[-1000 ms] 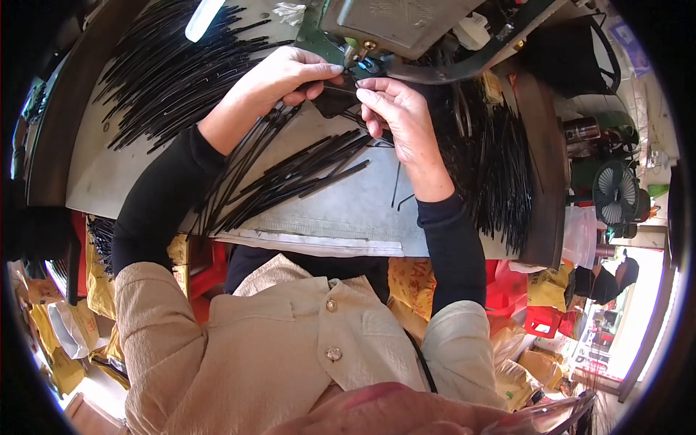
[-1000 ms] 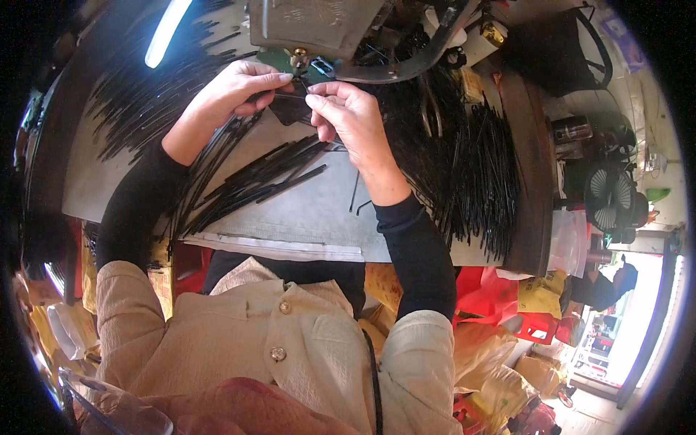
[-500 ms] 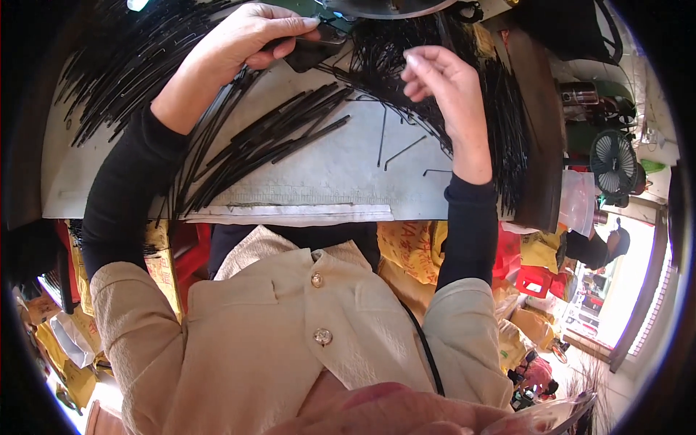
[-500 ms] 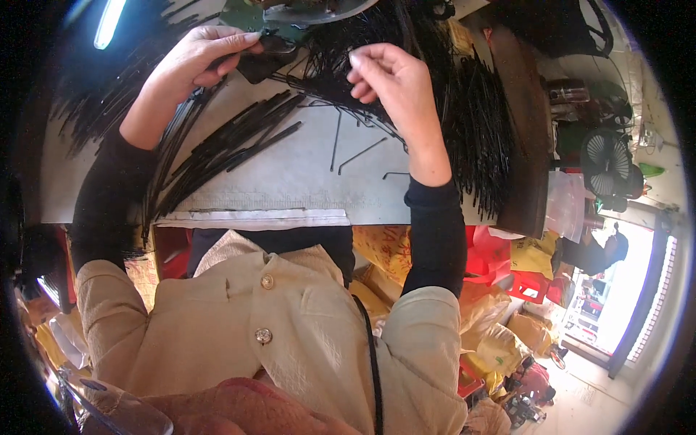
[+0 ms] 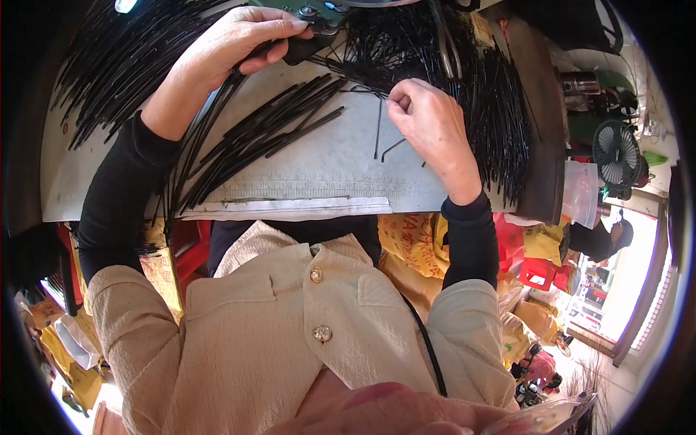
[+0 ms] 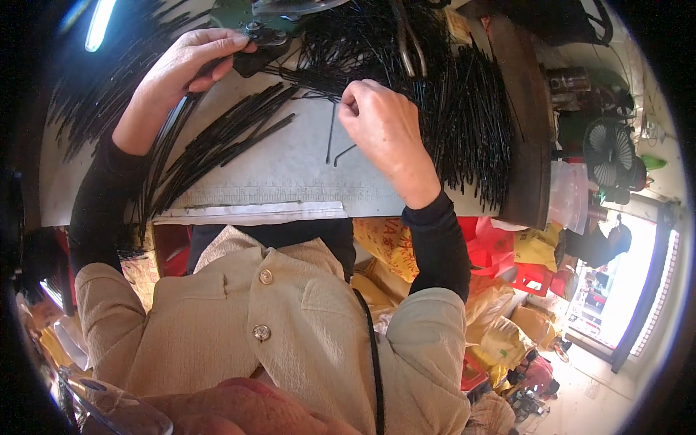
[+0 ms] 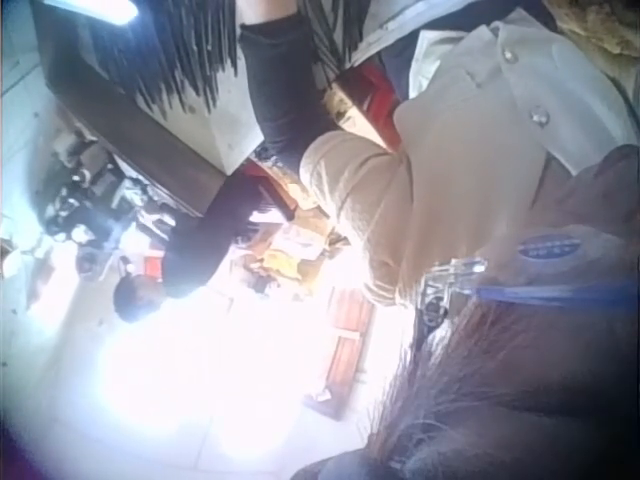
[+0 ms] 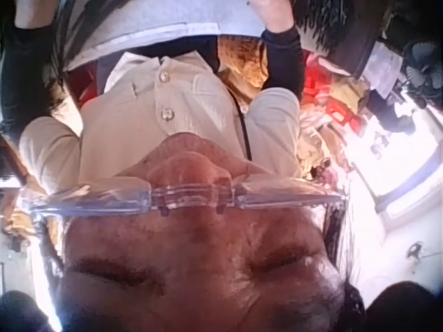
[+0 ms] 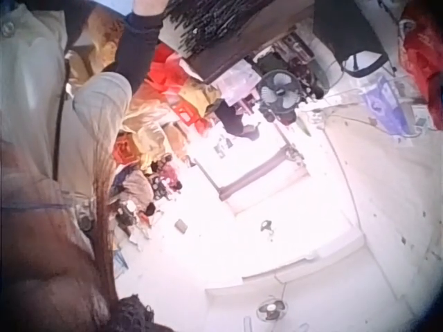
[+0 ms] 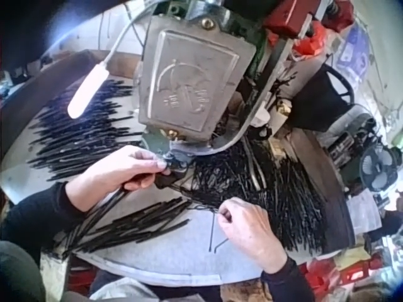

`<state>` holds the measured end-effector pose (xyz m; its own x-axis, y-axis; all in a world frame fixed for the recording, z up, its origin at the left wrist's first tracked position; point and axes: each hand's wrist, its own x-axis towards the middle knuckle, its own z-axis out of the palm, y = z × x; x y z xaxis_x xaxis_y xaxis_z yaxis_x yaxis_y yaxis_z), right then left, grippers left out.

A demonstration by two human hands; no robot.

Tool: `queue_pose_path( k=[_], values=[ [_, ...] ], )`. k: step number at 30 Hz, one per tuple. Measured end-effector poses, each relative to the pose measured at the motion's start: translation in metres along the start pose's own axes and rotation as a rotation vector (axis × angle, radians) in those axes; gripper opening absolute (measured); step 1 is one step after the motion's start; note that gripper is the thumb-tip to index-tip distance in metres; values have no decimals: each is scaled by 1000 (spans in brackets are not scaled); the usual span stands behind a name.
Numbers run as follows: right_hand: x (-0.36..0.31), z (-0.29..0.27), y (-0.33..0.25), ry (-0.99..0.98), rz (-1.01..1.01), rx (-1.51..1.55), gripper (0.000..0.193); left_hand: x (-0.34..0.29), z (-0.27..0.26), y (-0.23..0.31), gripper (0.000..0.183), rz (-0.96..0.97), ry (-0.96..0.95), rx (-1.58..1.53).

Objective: The person assembles umbrella frame components by picking up ribs and wire pieces, fitting them together, and fastening them using a tabletop machine.

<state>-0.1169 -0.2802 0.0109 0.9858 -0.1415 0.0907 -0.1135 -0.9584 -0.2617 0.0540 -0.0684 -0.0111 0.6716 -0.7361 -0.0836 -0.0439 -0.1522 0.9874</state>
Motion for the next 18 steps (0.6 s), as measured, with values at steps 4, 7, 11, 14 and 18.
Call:
queue_pose_path(
  k=[4, 7, 11, 14, 18],
  values=[
    [1, -1, 0, 9, 4, 54, 11, -1, -2, -2, 30, 78, -112, -42],
    [4, 1, 2, 35, 23, 170, 12, -4, 1, 2, 31, 115, -182, -36],
    [12, 0, -7, -75, 189, 766, 11, -8, 7, 3, 29, 48, -260, 3],
    [19, 2, -14, -130, 205, 927, 12, -8, 14, 2, 29, -4, -257, 32],
    [28, 2, -25, -156, 125, 974, 13, -11, 20, 5, 37, 139, -202, 73]
  ],
)
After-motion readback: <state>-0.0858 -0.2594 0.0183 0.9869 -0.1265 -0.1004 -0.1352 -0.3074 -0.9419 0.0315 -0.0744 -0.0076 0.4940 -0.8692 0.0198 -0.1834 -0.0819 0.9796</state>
